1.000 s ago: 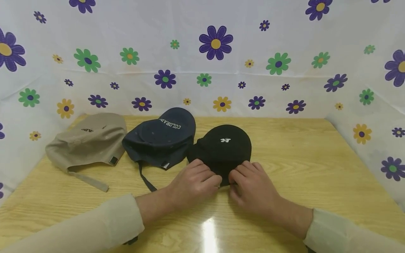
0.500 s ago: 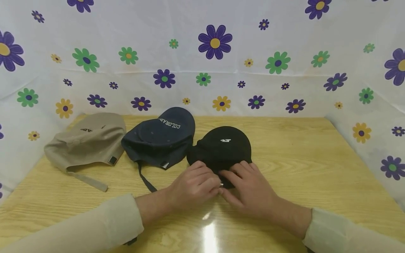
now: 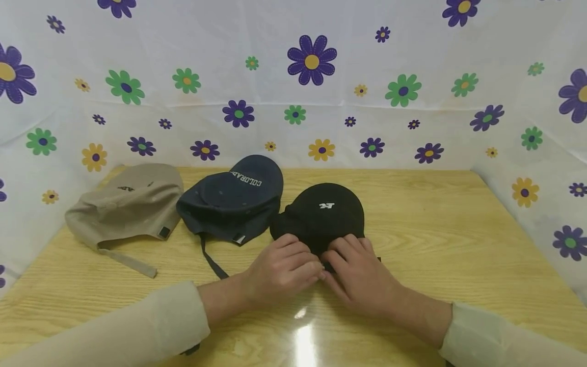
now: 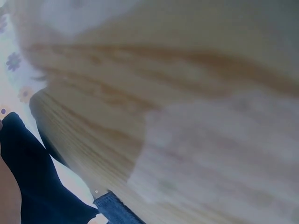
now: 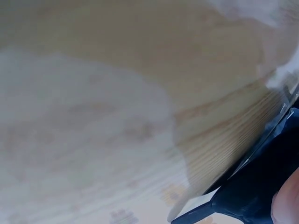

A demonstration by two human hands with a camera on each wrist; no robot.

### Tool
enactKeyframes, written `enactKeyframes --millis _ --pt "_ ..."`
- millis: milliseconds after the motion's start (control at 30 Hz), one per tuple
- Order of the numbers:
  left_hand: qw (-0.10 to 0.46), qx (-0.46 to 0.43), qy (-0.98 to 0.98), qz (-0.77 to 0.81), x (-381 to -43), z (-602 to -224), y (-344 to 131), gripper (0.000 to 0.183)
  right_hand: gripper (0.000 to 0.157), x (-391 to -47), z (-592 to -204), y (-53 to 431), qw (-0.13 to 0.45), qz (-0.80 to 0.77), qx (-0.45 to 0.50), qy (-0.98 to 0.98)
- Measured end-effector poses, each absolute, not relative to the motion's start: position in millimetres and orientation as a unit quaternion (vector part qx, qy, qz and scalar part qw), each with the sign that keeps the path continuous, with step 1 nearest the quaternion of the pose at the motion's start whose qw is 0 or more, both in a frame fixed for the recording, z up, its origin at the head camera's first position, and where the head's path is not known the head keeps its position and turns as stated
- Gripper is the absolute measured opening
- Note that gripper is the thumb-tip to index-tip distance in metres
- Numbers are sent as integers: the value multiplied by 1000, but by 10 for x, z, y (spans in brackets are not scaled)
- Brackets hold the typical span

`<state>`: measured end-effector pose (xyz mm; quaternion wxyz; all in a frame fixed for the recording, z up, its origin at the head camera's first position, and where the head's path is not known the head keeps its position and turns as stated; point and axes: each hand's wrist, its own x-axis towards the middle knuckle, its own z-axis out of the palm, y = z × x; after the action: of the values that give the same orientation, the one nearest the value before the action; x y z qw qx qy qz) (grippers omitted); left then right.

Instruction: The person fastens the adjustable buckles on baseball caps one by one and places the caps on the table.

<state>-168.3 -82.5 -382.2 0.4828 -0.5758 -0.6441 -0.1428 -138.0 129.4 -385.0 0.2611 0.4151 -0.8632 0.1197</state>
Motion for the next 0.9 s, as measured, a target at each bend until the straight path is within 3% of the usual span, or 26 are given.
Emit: enactKeyframes --millis 367,800,900 --pt "481 -577 -645 -142 -1666 -3802 -802 8 48 -1363 -3833 1285 266 114 409 -865" --pt "414 -586 -679 -154 -1623 -3812 -819 3 43 -1340 -3848 1278 280 119 401 -864" --pt "395 -576 -699 -154 -1606 -3820 -831 5 29 -1336 -3851 1292 256 99 385 -881"
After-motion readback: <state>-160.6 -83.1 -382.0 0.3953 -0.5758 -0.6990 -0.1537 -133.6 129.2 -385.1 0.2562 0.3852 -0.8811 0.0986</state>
